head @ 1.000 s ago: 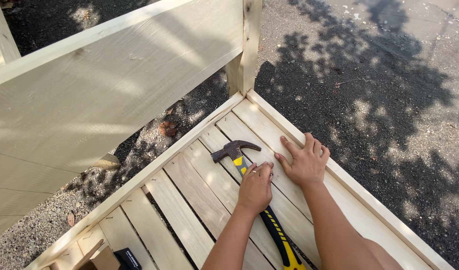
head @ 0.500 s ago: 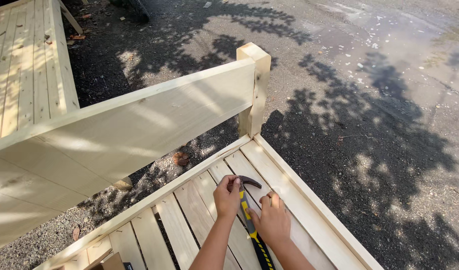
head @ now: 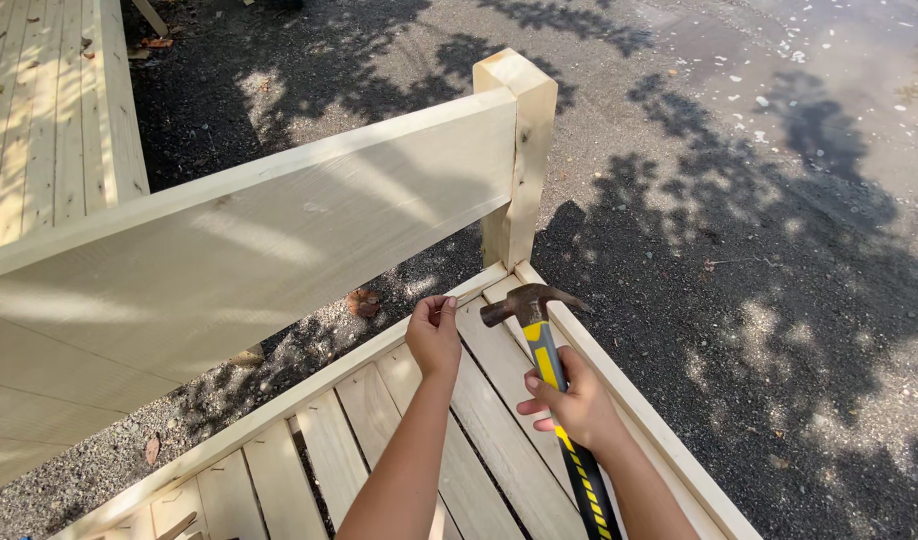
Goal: The person sits on an unfinished wooden bed frame outdoors and hammers nails into the wooden slats to fasten them. They take nails from a small cardboard nail box, position each nail on a slat, and drive it in with a claw hammer, working across the slatted surface.
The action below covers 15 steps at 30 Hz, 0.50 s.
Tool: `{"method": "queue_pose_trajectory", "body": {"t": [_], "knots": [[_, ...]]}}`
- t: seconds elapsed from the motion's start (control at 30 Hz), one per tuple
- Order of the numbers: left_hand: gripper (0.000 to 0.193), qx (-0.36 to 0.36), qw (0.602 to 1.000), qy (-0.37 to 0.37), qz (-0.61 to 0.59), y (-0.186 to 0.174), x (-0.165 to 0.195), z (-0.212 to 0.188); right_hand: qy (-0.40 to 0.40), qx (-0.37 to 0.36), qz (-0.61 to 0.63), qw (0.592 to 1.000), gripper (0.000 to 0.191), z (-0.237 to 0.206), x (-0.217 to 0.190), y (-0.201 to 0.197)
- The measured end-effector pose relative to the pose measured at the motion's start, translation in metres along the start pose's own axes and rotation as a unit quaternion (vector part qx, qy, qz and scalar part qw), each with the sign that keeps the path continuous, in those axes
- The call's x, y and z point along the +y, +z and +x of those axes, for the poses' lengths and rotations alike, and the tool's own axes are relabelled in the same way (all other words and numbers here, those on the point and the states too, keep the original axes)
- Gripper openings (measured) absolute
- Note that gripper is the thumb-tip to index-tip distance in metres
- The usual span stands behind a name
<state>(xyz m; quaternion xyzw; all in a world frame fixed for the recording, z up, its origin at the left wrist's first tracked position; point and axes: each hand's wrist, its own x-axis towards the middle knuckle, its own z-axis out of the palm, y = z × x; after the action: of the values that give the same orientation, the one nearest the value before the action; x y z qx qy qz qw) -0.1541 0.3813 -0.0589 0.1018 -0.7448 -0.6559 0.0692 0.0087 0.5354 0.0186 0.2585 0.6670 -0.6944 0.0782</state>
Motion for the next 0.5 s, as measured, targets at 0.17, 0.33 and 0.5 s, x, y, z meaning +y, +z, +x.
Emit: {"method": "queue_pose_trajectory", "body": {"t": [0.17,0.33,0.5], "knots": [[0.012,0.011,0.927,0.227,0.297,0.04,0.006,0.002,-0.035,0.032,0.157,0.986,0.042,-0.009,-0.018,-0.017],[0.011,-0.011,0.917,0.232,0.325,0.062,-0.001,0.007,-0.039,0.044,0.139,0.989,0.04,-0.004,-0.006,-0.018],[0.009,-0.005,0.903,0.244,0.354,0.07,-0.011,0.009,-0.062,0.025,0.098,0.993,0.035,0.002,0.007,-0.013]]}}
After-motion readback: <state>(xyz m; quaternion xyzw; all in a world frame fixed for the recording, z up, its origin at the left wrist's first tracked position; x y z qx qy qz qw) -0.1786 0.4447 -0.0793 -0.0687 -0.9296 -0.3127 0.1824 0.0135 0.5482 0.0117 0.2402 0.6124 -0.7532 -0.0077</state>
